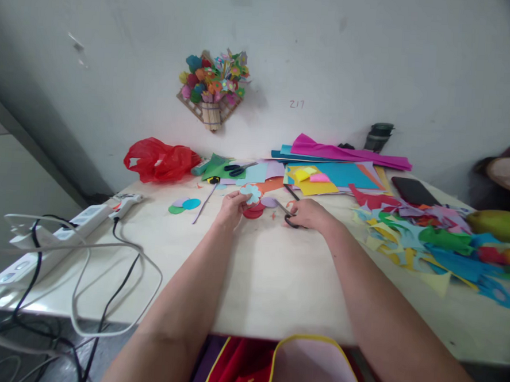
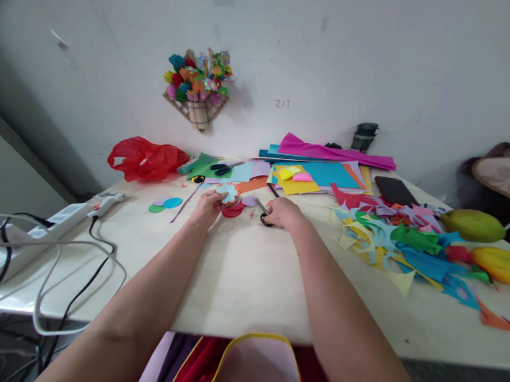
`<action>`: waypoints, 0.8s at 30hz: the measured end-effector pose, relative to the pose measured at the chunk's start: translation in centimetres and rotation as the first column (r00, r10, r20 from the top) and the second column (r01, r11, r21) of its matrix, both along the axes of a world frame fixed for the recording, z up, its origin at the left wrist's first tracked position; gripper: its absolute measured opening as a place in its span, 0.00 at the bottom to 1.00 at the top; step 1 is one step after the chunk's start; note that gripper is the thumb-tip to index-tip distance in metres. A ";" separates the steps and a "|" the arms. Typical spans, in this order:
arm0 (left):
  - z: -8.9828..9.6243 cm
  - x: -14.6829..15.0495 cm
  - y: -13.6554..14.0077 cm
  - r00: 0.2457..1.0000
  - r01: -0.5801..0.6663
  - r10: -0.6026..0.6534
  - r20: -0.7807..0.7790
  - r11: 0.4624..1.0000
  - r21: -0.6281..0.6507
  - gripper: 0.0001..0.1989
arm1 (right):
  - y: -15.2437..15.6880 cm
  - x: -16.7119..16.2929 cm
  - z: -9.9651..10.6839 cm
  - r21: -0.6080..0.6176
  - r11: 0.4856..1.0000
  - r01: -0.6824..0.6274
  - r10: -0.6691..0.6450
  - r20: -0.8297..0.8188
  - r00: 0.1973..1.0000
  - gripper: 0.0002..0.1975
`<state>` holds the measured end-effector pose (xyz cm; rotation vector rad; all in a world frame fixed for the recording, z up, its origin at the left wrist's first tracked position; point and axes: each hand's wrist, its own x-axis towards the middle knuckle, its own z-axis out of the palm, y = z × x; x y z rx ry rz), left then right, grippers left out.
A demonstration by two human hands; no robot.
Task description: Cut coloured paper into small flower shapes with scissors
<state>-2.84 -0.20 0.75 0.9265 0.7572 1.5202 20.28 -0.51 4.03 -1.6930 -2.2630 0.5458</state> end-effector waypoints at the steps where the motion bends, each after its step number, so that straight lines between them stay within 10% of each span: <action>1: 0.1 0.1 -0.1 1.000 0.000 0.000 -0.004 1.000 -0.004 0.12 | -0.3 -0.1 0.3 0.020 1.000 -0.014 0.014 0.039 0.999 0.10; 7: 0.4 0.8 -0.6 1.000 0.002 -0.002 -0.020 1.000 0.008 0.12 | -1.4 -0.6 1.7 0.075 0.997 0.001 -0.011 0.130 0.991 0.06; 11: 0.6 1.3 -0.8 1.000 0.008 -0.008 -0.029 1.000 0.010 0.11 | -1.5 -1.5 1.4 0.051 0.999 0.012 0.000 -0.214 0.977 0.08; 17: 0.6 2.0 -1.0 0.999 0.034 -0.033 -0.042 0.999 0.014 0.11 | -2.0 -4.1 0.0 -0.246 0.961 -0.125 -0.118 -0.775 0.621 0.12; 24: 0.2 2.7 -1.1 0.997 0.049 -0.050 -0.063 0.999 -0.005 0.12 | -2.3 -5.8 -0.4 -0.264 0.964 0.002 -0.249 -0.905 0.344 0.06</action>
